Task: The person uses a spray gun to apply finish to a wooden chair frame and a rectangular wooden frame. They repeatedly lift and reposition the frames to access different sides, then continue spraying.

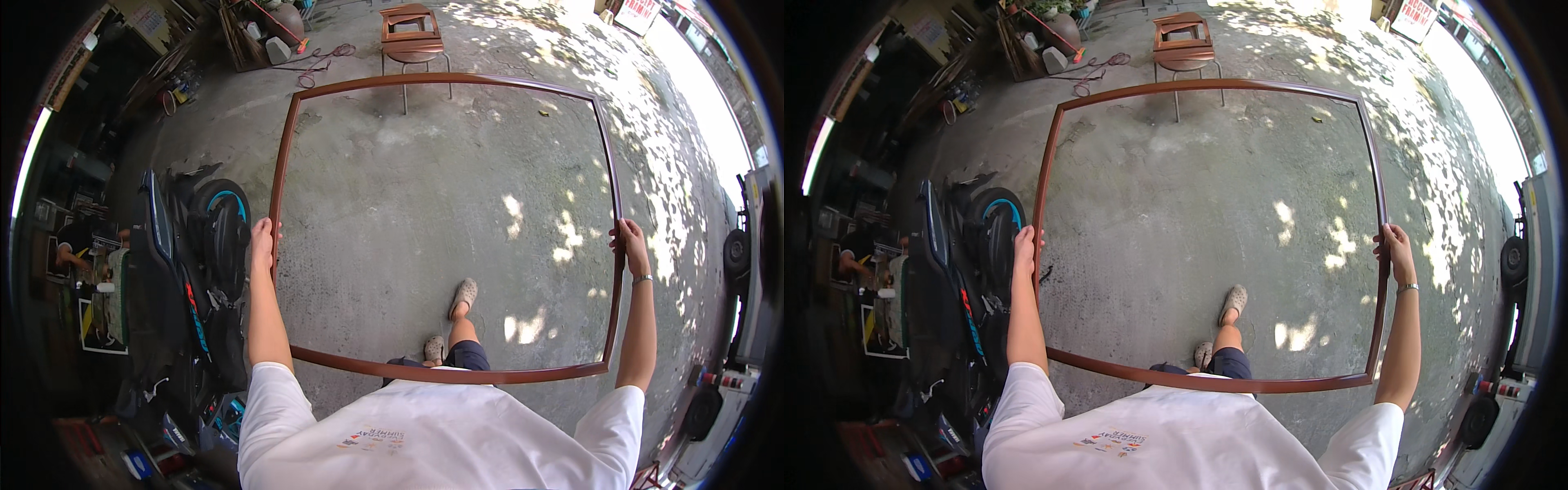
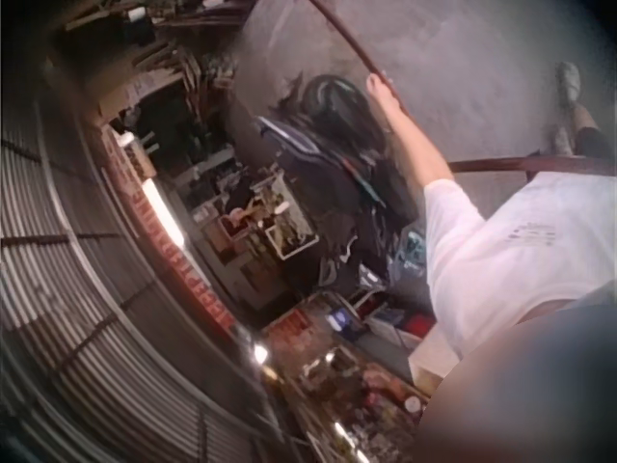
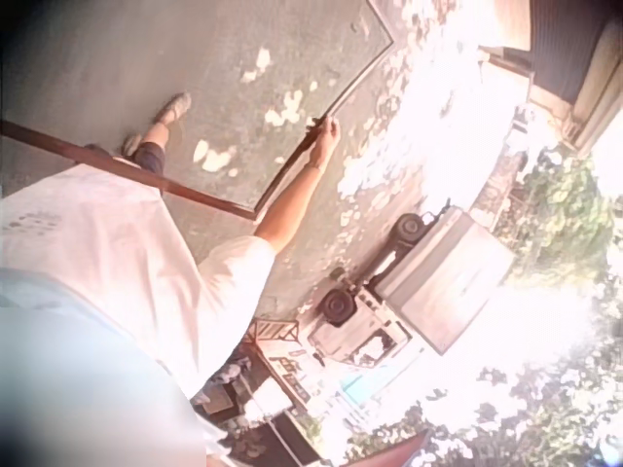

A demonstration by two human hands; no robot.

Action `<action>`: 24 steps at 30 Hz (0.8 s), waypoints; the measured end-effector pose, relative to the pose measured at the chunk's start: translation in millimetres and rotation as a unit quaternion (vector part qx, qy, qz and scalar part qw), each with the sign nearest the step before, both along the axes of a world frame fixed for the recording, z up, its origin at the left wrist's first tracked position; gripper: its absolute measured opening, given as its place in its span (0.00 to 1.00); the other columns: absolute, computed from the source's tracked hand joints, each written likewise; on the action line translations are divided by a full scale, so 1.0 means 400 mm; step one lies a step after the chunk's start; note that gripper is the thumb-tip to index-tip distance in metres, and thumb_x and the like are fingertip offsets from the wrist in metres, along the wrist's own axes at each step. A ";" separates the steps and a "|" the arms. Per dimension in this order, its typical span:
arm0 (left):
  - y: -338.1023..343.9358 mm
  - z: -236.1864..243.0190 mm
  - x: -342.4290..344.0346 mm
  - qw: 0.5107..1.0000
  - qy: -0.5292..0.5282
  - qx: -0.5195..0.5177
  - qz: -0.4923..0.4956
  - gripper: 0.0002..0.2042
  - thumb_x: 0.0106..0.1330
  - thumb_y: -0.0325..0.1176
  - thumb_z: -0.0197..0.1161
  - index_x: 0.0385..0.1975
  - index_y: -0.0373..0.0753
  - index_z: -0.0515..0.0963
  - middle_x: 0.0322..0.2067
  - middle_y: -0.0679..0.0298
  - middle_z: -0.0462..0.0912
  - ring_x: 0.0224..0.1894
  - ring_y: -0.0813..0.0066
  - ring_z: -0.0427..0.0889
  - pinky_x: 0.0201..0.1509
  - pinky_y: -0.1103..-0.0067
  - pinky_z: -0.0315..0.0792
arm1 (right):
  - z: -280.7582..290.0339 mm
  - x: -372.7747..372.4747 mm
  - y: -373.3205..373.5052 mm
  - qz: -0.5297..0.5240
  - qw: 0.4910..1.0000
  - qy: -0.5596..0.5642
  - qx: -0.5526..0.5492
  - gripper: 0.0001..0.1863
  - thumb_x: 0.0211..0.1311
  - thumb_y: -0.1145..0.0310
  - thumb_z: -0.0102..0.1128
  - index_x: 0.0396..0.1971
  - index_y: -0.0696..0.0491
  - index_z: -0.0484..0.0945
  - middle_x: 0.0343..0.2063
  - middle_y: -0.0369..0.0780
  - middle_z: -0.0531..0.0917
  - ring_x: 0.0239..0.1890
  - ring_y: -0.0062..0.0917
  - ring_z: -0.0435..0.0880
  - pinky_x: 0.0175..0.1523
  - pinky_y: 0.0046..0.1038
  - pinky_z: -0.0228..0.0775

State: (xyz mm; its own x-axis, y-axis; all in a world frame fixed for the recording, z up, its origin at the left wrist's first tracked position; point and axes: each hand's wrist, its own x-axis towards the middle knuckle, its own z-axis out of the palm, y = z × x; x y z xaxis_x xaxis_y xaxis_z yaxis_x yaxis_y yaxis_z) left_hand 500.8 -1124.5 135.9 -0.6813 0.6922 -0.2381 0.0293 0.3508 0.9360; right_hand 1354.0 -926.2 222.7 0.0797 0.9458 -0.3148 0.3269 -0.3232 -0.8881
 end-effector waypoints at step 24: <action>1.620 0.038 -1.062 0.995 0.012 -0.029 0.090 0.15 0.76 0.42 0.47 0.46 0.39 0.76 0.34 0.66 0.83 0.26 0.80 0.76 0.31 0.79 0.68 | -0.110 -1.191 1.951 0.058 0.998 0.032 -0.008 0.21 0.72 0.49 0.49 0.38 0.55 0.74 0.25 0.40 0.82 0.18 0.23 0.80 0.23 0.24 0.73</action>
State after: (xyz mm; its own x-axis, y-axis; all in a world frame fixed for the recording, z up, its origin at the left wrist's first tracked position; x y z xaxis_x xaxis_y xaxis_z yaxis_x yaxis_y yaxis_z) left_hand 76.0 -476.6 150.9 -0.7985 0.5445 -0.2568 -0.0167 0.4063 0.9136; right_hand 877.4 -145.9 178.8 -0.0502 0.9426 -0.3302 0.3061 -0.3002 -0.9035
